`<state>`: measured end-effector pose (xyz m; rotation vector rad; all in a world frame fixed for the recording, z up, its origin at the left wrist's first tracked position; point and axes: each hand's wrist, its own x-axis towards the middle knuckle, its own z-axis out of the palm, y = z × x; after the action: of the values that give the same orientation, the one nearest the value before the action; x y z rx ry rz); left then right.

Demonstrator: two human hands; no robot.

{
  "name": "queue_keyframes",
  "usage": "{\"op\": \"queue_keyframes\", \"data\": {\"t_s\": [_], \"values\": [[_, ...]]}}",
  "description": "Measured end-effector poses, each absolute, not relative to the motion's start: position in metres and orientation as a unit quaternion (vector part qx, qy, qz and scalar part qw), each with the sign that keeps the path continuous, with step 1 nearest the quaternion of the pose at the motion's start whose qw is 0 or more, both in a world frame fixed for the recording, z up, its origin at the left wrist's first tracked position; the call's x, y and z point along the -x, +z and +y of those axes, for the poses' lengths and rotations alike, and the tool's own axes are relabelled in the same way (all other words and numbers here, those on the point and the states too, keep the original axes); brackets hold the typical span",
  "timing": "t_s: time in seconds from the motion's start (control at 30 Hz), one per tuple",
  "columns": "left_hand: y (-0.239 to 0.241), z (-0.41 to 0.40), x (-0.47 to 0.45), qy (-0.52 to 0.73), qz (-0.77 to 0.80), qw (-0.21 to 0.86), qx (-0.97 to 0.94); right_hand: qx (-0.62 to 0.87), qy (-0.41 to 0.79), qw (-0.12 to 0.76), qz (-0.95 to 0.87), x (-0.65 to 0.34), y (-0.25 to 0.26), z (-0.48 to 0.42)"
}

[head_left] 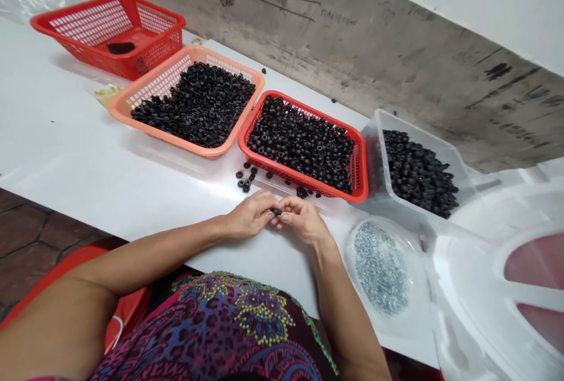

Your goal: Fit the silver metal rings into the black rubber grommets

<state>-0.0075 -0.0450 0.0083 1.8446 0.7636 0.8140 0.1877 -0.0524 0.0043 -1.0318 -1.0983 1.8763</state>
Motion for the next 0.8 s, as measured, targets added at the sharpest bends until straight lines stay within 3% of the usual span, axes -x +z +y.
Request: {"op": "queue_keyframes", "data": {"t_s": [0.23,0.5,0.8], "values": [[-0.004,-0.043,0.008,0.384,0.308,0.392,-0.777,0.335,0.788,0.342,-0.388,-0.181,-0.001,-0.053],[-0.001,-0.050,-0.002,0.391,0.315,0.524,-0.688,0.386,0.702,0.383,-0.459,-0.176,0.000,-0.056],[-0.011,-0.049,-0.002,0.347,0.317,0.520,-0.713,0.414,0.612,0.340,-0.581,-0.171,0.013,-0.057]]}}
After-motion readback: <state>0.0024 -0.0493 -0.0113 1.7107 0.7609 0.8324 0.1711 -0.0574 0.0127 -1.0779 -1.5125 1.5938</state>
